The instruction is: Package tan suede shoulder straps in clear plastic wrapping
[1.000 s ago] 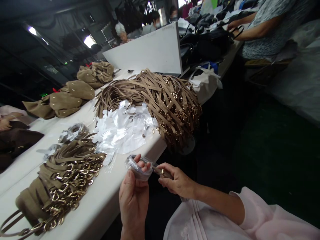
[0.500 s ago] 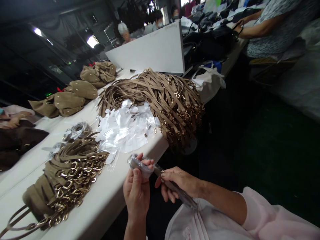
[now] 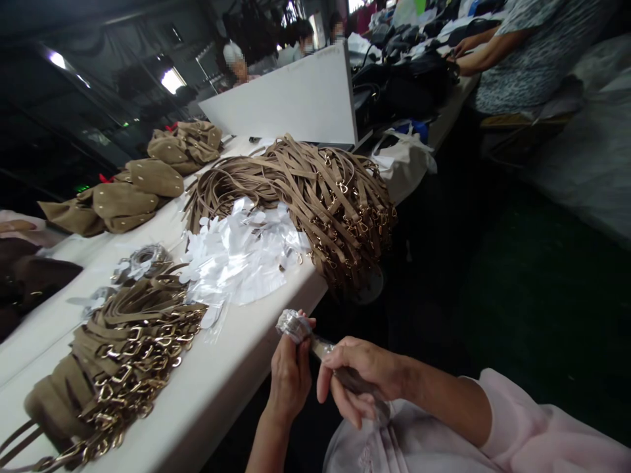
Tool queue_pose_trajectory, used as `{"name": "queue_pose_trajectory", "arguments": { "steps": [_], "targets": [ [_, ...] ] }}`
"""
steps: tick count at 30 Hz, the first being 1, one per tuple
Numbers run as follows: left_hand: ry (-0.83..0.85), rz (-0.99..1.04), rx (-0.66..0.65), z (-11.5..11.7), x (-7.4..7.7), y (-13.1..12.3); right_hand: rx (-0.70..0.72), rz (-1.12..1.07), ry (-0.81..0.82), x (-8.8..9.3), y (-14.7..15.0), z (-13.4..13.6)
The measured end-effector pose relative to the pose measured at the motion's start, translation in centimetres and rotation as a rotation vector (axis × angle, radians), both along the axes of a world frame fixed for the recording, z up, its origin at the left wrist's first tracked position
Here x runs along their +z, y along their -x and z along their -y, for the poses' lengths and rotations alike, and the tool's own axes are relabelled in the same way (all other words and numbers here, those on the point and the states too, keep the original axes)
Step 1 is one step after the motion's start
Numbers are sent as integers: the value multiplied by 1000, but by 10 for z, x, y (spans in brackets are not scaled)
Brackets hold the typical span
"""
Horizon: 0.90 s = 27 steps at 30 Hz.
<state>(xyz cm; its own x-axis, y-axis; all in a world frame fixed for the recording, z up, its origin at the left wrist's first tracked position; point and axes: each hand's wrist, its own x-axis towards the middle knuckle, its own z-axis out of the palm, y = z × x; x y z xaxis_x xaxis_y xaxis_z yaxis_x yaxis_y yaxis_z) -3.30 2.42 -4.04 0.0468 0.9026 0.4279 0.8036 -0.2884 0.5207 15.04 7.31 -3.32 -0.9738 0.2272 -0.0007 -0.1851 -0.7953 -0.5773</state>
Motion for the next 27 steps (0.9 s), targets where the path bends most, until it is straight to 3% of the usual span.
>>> {"name": "queue_pose_trajectory", "arguments": {
  "steps": [5, 8, 15, 17, 19, 21, 24, 27],
  "targets": [
    [59, -201, -112, 9, 1, -1, 26, -89, 216, -8, 0, -3],
    [12, -326, -110, 9, -2, 2, 28, -35, 264, -7, -1, -3],
    [-216, -756, 8, 4, -21, 26, -198, 469, -156, -14, -4, 6],
    [-230, -763, -17, 6, -25, 32, -176, 512, -282, -19, -5, 8],
    [-218, -699, -45, 10, -27, 36, -91, 444, -297, -24, -8, 7],
    [-199, -623, -50, 13, -29, 38, 5, 295, -178, -27, -11, 5],
    [-113, -518, -60, 16, -33, 36, 110, 42, 137, -34, -13, -1],
    [20, -411, -86, 15, -36, 31, 84, -124, 517, -39, -12, -6]
  ]
}}
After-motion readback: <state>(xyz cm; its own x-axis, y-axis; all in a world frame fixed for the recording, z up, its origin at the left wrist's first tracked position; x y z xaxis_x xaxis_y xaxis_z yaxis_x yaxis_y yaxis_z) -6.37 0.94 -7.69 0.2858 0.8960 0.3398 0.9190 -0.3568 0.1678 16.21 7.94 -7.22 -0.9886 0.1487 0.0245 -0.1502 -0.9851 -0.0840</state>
